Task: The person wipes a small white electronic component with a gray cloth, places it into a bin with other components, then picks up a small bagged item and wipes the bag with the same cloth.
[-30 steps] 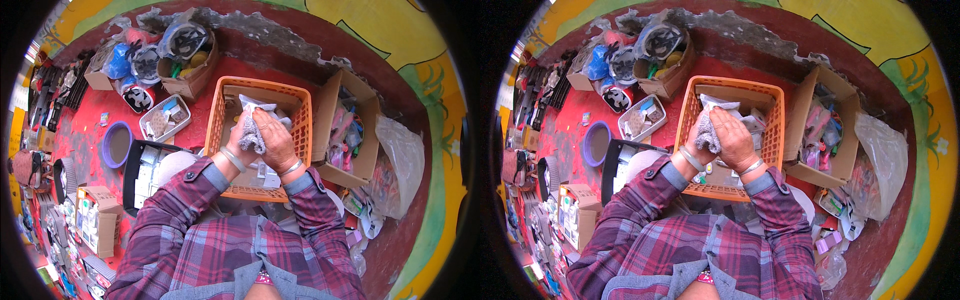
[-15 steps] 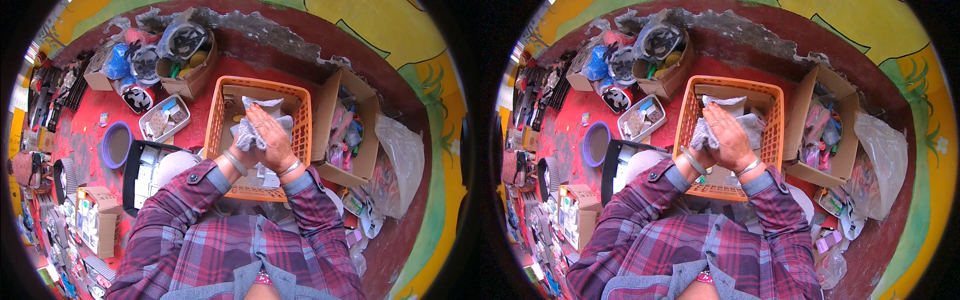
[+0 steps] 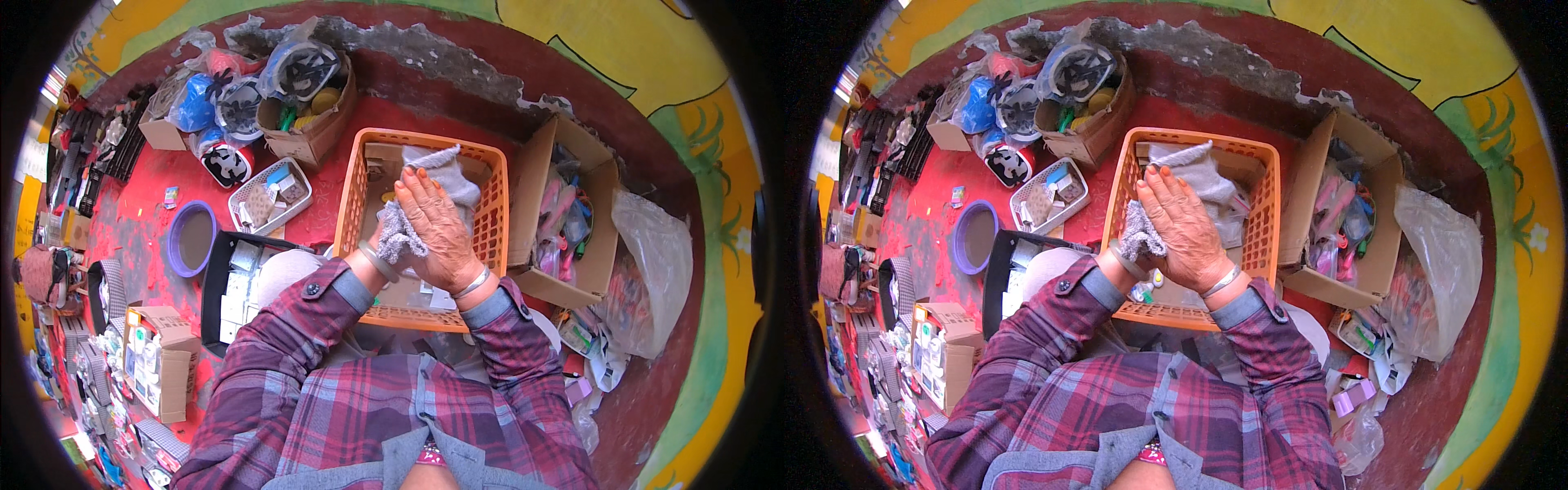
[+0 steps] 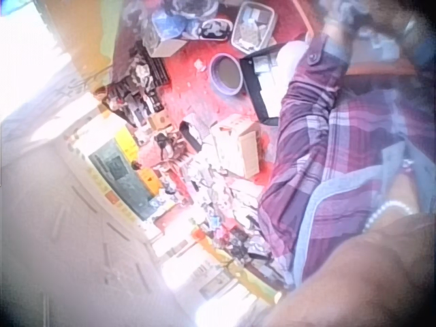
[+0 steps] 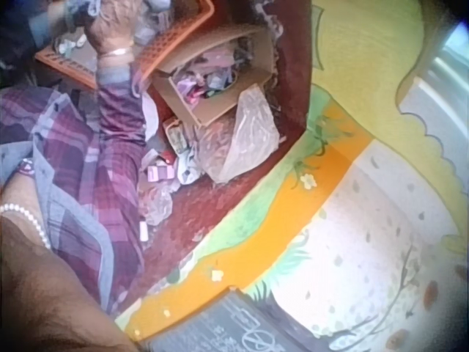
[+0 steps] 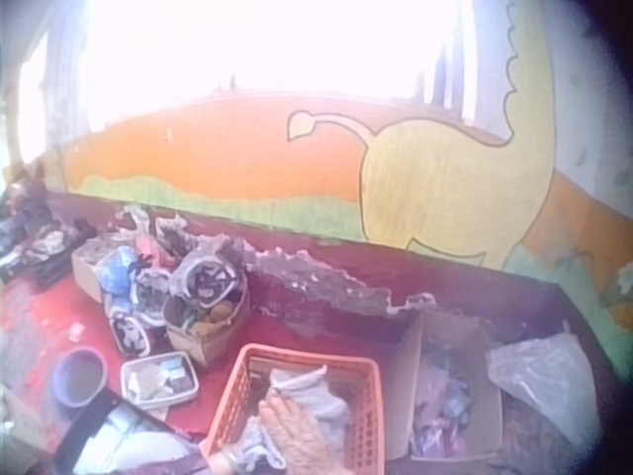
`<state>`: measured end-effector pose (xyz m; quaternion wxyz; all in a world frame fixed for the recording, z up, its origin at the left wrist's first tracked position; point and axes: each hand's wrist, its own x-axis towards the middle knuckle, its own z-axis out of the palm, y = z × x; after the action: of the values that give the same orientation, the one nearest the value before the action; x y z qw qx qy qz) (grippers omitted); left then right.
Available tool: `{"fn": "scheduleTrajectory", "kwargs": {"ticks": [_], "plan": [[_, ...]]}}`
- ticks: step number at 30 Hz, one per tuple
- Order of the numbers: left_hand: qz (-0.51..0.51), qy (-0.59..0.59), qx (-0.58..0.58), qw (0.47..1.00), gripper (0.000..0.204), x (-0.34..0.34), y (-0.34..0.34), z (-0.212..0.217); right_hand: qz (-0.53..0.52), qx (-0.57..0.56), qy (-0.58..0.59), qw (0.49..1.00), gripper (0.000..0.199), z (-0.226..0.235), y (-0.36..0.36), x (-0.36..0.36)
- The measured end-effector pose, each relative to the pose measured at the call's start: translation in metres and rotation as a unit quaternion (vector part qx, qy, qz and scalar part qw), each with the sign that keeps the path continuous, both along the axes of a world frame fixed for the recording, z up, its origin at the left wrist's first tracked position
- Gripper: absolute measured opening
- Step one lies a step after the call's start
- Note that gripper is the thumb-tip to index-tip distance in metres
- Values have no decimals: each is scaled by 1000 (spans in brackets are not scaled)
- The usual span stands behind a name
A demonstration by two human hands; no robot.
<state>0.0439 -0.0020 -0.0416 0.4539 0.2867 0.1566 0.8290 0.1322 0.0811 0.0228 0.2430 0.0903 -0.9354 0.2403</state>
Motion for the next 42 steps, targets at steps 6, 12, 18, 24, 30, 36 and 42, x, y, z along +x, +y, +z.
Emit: {"fn": "scheduleTrajectory", "kwargs": {"ticks": [6, 12, 18, 24, 30, 36, 42], "plan": [[-53, -179, -157, 970, 41, 23, -1, 16, -38, -60, 45, 996, 62, -3, 41, -4], [3, -172, -118, 978, 48, 6, 6, 41, -61, -26, 68, 996, 71, -22, 38, 1], [7, -34, -78, 996, 46, 0, -1, -9, 2, -21, -18, 1000, 79, 3, -1, 2], [-63, -142, -155, 976, 46, 23, 1, 22, -100, -79, 36, 991, 53, 0, 43, -1], [-4, -80, -106, 991, 50, -3, -10, 61, -115, -631, -44, 766, 45, -41, 73, 4], [-28, -132, -55, 989, 63, -14, -13, 72, 139, -841, 34, 521, 76, -18, 73, 1], [-48, -124, -105, 985, 51, -10, -14, 51, 177, -796, -13, 578, 65, -10, 67, 6]]}}
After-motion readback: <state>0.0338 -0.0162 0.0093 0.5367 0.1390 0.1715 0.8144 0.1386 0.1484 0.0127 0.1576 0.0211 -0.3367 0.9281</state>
